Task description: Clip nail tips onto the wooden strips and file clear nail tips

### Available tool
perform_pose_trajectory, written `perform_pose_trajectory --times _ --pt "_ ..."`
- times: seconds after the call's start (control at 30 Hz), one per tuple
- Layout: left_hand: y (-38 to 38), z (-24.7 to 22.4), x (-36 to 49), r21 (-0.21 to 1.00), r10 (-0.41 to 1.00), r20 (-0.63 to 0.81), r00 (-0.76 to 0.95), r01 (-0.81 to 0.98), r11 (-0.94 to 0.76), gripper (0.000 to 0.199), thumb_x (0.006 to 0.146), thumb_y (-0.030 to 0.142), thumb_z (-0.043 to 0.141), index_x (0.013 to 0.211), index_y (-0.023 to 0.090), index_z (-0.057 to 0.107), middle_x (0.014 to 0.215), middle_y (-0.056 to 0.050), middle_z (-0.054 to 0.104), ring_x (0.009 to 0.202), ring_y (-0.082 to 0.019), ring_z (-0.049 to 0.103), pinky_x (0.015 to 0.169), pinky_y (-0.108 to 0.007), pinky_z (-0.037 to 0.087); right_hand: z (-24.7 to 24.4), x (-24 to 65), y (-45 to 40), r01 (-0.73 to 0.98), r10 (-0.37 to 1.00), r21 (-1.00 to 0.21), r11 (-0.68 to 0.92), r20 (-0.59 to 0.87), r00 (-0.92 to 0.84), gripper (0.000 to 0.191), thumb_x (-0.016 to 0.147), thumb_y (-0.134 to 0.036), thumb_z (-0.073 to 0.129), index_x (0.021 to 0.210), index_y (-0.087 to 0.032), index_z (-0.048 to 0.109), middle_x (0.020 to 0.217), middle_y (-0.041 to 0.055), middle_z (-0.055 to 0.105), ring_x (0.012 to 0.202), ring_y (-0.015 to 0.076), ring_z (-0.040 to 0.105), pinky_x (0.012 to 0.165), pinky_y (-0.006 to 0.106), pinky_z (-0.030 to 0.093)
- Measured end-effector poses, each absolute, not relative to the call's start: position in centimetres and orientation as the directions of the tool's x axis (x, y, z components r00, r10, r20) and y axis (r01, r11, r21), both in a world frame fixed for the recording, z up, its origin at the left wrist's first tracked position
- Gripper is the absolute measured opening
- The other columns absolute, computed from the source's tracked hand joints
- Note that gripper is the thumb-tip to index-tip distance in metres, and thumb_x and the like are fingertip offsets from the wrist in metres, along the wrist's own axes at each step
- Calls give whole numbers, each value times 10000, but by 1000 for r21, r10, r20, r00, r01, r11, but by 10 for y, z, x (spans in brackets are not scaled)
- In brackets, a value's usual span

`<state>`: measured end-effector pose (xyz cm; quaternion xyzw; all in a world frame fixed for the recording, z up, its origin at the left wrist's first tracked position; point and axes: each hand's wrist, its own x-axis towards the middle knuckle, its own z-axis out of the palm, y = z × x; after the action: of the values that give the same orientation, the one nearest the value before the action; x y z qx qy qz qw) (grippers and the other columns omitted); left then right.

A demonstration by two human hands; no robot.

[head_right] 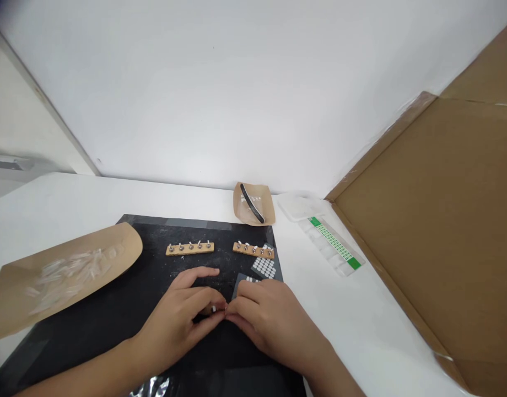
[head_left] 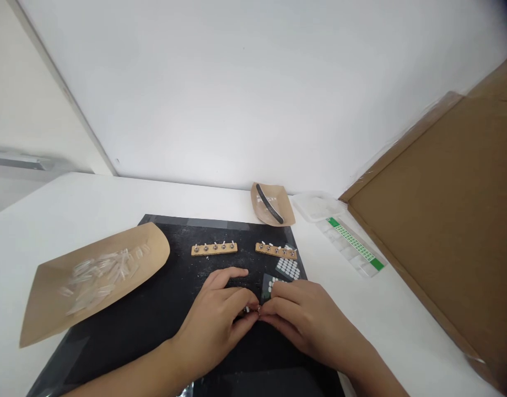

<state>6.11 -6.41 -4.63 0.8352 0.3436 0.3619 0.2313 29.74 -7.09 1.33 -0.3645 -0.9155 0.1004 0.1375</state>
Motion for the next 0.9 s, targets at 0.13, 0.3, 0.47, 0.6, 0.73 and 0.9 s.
perform_pose_trajectory --times 0.13,0.3,0.47,0.6,0.73,0.9 --pt "-64 -48 61 638 744 440 502 408 -653 182 937 114 765 1005 260 681 821 21 774 1282 -331 633 1057 -511 464 10 299 -72 633 684 -267 727 196 -703 162 1084 -301 608 999 -263 741 821 -11 656 651 158 539 583 315 308" --pt "-64 -44 62 632 752 447 484 424 -649 200 921 112 782 979 266 670 796 52 771 1274 -326 630 1091 -528 368 9 302 -72 605 685 -338 720 213 -696 131 1064 -313 650 981 -280 746 803 -24 618 659 144 524 597 301 321" --pt "-65 -41 63 628 757 457 468 433 -647 190 932 111 762 970 275 674 781 72 775 1260 -306 636 1147 -531 229 16 309 -68 572 738 -508 644 218 -639 79 1037 -297 681 1019 -257 747 838 -9 622 722 135 586 628 266 391" --pt "-67 -42 65 628 788 467 401 477 -615 183 911 147 788 981 279 683 866 58 808 1239 -315 645 1166 -543 138 16 309 -67 625 804 -543 561 180 -566 101 1022 -309 689 977 -246 753 827 -2 629 703 136 605 606 251 417" --pt "-68 -44 66 636 812 463 356 504 -584 191 887 171 814 970 280 680 896 58 813 1219 -320 658 1173 -549 106 13 301 -69 637 839 -588 497 141 -525 66 986 -297 727 959 -243 754 834 -8 642 695 127 619 616 239 440" --pt "-68 -43 65 643 819 441 367 508 -573 185 882 168 808 940 282 674 841 71 791 1224 -314 652 1173 -539 85 8 293 -71 686 873 -576 445 107 -476 39 943 -285 751 924 -251 746 812 -24 630 700 127 610 618 246 409"
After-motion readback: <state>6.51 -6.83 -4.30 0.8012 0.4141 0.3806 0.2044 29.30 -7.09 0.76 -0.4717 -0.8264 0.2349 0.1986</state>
